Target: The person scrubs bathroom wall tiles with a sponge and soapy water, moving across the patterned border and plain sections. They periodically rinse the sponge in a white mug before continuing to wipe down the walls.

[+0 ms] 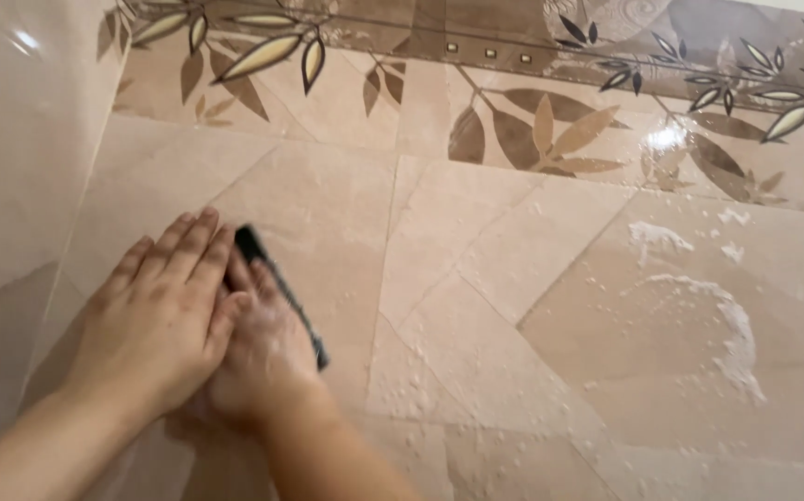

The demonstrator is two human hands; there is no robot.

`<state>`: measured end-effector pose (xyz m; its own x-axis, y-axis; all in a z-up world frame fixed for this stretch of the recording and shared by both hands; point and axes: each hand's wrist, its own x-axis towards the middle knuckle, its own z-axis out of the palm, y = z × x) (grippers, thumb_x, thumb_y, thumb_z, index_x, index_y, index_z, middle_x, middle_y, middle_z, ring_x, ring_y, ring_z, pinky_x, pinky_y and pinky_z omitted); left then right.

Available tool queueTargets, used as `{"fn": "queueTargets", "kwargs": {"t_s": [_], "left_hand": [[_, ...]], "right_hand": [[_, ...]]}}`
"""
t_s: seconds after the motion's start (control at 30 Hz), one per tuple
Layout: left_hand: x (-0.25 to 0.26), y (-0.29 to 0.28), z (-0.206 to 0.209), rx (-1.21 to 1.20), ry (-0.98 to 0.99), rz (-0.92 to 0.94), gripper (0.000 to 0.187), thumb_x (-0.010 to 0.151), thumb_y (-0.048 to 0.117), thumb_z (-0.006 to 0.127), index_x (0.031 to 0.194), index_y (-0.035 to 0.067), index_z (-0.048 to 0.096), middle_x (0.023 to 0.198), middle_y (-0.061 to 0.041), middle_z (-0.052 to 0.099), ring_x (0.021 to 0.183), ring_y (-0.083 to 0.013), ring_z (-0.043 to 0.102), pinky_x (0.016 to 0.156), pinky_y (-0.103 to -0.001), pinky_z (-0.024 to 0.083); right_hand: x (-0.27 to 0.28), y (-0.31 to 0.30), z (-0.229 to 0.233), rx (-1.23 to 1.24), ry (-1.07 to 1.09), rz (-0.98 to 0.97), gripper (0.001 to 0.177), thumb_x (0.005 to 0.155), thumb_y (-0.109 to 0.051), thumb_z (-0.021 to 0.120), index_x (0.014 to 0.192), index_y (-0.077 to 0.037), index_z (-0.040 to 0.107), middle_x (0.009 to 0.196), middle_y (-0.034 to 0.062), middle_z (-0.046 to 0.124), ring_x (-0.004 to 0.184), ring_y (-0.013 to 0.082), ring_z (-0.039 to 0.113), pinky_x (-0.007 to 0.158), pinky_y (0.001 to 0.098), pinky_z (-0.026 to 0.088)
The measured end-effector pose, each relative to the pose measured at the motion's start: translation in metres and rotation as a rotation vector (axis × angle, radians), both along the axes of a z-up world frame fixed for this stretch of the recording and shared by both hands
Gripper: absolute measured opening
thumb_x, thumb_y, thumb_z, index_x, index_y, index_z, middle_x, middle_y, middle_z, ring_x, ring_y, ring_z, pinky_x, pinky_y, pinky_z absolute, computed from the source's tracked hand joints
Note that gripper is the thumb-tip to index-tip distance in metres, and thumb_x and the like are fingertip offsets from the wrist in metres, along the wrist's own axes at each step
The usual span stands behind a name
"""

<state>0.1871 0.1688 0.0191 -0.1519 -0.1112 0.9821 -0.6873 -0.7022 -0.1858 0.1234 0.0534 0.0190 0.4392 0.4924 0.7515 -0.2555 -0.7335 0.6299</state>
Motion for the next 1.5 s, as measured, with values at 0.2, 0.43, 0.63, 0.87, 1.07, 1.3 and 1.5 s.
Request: {"fn": "queueTargets", "kwargs": {"t_s": [0.2,0.43,0.63,0.87,1.07,1.3,1.5], "left_hand": [[-0.024,-0.023,-0.049,0.067,0.077,-0.08,0.068,0.097,0.05,0.037,0.148,0.006,0.038,0.159,-0.011,0.033,0.147,-0.0255,0.027,0.117,-0.044,0.019],[-0.064,-0.041,-0.076,0.22,0.093,-0.163,0.067,0.096,0.049,0.035,0.15,0.009,0.037,0.159,-0.01,0.032,0.148,-0.0244,0.024,0.119,-0.042,0.017],[-0.071,-0.053,-0.066,0.221,0.035,-0.222,0.068,0.098,0.05,0.032,0.151,0.007,0.035,0.16,-0.011,0.031,0.148,-0.025,0.023,0.119,-0.043,0.016],[-0.066,-0.072,-0.082,0.148,0.063,-0.326,0.068,0.104,0.048,0.025,0.155,0.004,0.034,0.164,-0.014,0.029,0.153,-0.0264,0.021,0.124,-0.043,0.013],[-0.08,-0.088,-0.106,0.198,0.036,-0.38,0.068,0.104,0.048,0.026,0.156,0.005,0.032,0.164,-0.013,0.029,0.153,-0.0257,0.021,0.125,-0.042,0.011],[-0.09,-0.106,-0.123,0.209,0.048,-0.39,0.068,0.102,0.049,0.026,0.156,0.008,0.029,0.164,-0.01,0.026,0.152,-0.0235,0.018,0.123,-0.042,0.009],[-0.106,-0.119,-0.128,0.208,0.063,-0.414,0.068,0.102,0.048,0.031,0.156,0.007,0.032,0.165,-0.011,0.027,0.154,-0.0234,0.019,0.126,-0.042,0.01]], "right_hand": [[-0.062,-0.057,-0.08,-0.032,0.242,-0.011,0.065,0.105,-0.05,0.041,0.156,-0.01,0.04,0.169,0.017,0.027,0.159,0.0375,0.014,0.128,0.0505,0.006],[-0.173,-0.101,-0.066,0.082,0.091,-0.036,0.067,0.096,-0.047,0.055,0.156,-0.019,0.046,0.166,0.0122,0.031,0.155,0.037,0.021,0.125,0.0534,0.013],[-0.145,-0.093,-0.047,0.299,-0.171,-0.142,0.068,0.096,-0.047,0.052,0.156,-0.017,0.041,0.168,0.0136,0.024,0.156,0.0391,0.016,0.124,0.0531,0.01],[-0.112,-0.064,-0.112,0.234,-0.079,-0.083,0.074,0.1,-0.047,0.042,0.159,-0.003,0.035,0.17,0.0167,0.022,0.159,0.0355,0.015,0.126,0.0534,0.007],[-0.148,-0.096,-0.18,0.06,0.316,-0.25,0.063,0.103,-0.046,0.047,0.159,-0.018,0.04,0.17,0.0078,0.028,0.164,0.03,0.017,0.133,0.0501,0.009],[-0.193,-0.142,-0.125,0.192,0.04,-0.091,0.07,0.099,-0.043,0.055,0.161,-0.017,0.035,0.172,0.013,0.024,0.16,0.0327,0.017,0.13,0.0538,0.007],[-0.201,-0.133,-0.073,0.317,-0.157,-0.128,0.068,0.098,-0.034,0.054,0.16,-0.013,0.037,0.171,0.0163,0.023,0.158,0.0378,0.019,0.126,0.0555,0.013]]}}
